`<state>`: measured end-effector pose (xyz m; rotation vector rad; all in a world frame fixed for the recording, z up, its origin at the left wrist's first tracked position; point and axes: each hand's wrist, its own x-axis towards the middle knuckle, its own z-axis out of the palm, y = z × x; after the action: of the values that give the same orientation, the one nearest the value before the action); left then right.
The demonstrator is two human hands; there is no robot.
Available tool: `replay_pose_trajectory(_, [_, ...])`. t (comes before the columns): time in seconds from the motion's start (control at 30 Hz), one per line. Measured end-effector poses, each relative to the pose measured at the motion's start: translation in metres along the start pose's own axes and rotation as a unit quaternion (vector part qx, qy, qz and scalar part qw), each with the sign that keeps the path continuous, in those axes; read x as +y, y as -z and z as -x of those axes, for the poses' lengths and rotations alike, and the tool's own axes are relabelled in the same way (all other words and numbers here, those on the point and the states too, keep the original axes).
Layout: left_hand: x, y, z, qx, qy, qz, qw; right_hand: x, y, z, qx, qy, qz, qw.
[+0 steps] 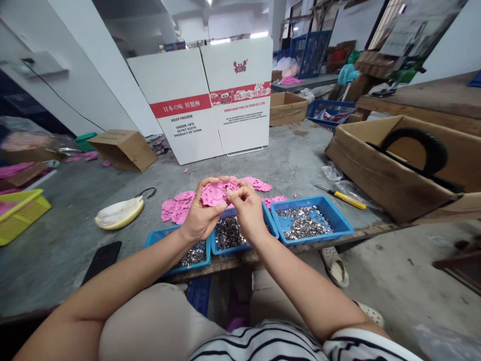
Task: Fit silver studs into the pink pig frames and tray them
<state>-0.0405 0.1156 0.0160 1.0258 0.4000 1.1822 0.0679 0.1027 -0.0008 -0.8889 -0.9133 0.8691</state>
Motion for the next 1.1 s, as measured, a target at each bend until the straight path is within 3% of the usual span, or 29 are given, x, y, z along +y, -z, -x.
replay_pose_trajectory(0.33, [-0.001, 0.000, 0.002, 0.003, -0.047, -0.040, 0.998, 0.005, -0.004, 0.002, -0.003, 0.028, -0.018, 0.999])
replay_pose_trajectory(0.47, [0.004, -0.003, 0.001, 0.019, -0.005, -0.004, 1.000, 0.008, -0.004, 0.001, -0.003, 0.012, -0.060, 0.998])
replay_pose_trajectory(0.67, [0.009, -0.004, -0.005, 0.068, 0.045, 0.013, 0.997, 0.007, 0.001, 0.004, -0.039, -0.015, -0.014, 0.999])
replay_pose_trajectory(0.87, [0.007, -0.002, -0.007, 0.100, 0.074, 0.020, 0.992, 0.012, 0.003, 0.004, -0.036, -0.018, -0.020, 0.999])
replay_pose_trajectory(1.0, [0.009, -0.003, -0.017, 0.117, 0.068, 0.028, 0.990, 0.009, 0.015, 0.003, -0.016, -0.023, -0.013, 1.000])
replay_pose_trajectory(1.1, [0.029, -0.005, -0.029, 0.127, 0.039, 0.043, 0.990, -0.001, 0.038, 0.009, -0.042, -0.027, 0.034, 0.998])
